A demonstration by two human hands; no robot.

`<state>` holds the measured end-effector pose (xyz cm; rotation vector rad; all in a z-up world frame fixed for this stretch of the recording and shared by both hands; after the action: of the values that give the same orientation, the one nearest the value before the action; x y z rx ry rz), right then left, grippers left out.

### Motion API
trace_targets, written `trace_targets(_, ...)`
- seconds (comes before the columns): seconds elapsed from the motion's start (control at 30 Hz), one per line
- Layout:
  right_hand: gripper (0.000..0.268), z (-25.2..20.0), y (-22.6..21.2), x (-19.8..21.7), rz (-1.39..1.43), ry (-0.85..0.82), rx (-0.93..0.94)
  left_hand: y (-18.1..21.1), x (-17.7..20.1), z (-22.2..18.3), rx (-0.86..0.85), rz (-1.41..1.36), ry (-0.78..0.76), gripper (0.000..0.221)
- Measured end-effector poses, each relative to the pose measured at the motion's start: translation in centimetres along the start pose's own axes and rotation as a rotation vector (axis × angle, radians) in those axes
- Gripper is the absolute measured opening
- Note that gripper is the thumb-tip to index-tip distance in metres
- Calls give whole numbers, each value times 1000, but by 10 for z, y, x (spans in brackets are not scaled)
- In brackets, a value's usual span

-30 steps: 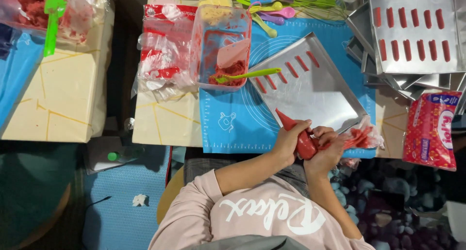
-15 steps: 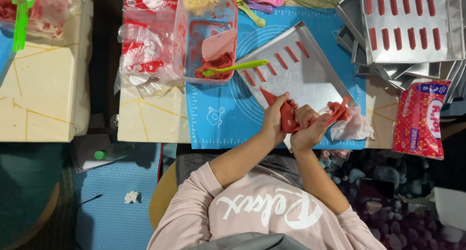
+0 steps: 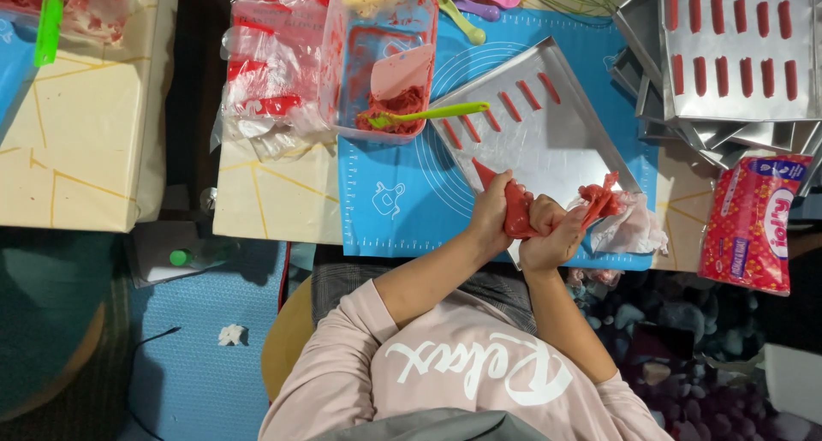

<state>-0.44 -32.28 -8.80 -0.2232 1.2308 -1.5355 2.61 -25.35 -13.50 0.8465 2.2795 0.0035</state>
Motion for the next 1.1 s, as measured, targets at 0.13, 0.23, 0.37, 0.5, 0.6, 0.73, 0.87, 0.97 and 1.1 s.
trace_targets(0.13, 69, 10, -53, -56, -28, -27, 12, 1, 2, -1, 4, -27, 9, 23)
trace_targets(0.23, 68, 3, -35, -31, 0, -25, 43, 3, 0, -8, -15, 22, -28, 22)
trace_targets(0.37, 68, -7, -30, -13, 30, -44, 55, 18, -12, -47, -98, 96, -57, 22)
trace_targets(0.5, 51, -21, -29, 6, 121, 13, 156, 37, -23, -95, -266, 111, -98, 25)
trace_targets(0.6, 70, -12, -63, -50, 107, -132, 173, 55, -22, -108, -321, 56, -84, 24)
trace_targets(0.73, 50, -11, -5, -54, 342, -121, 194, 84, -14, -96, -394, 14, -85, 23)
trace_targets(0.87, 67, -2, -47, -128, 214, -130, 240, 110, -13, -102, -425, 1, -88, 25)
trace_targets(0.97, 64, -2, -35, -128, 148, -113, 188, 120, 0, -96, -445, 84, -76, 26)
trace_targets(1.1, 37, 6, -13, -118, -153, -116, -78, 129, 8, -94, -545, 224, -16, 27)
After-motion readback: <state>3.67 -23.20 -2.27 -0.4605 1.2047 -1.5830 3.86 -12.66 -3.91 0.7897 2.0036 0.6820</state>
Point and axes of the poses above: each hand's wrist, its own z-axis towards the middle knuckle, its own x-axis out of the back of the hand, y = z × x, the point moved 4 cm from there along z, towards the middle knuckle, and after that the axes turned 13 degrees about y, right-handed, at the moved point
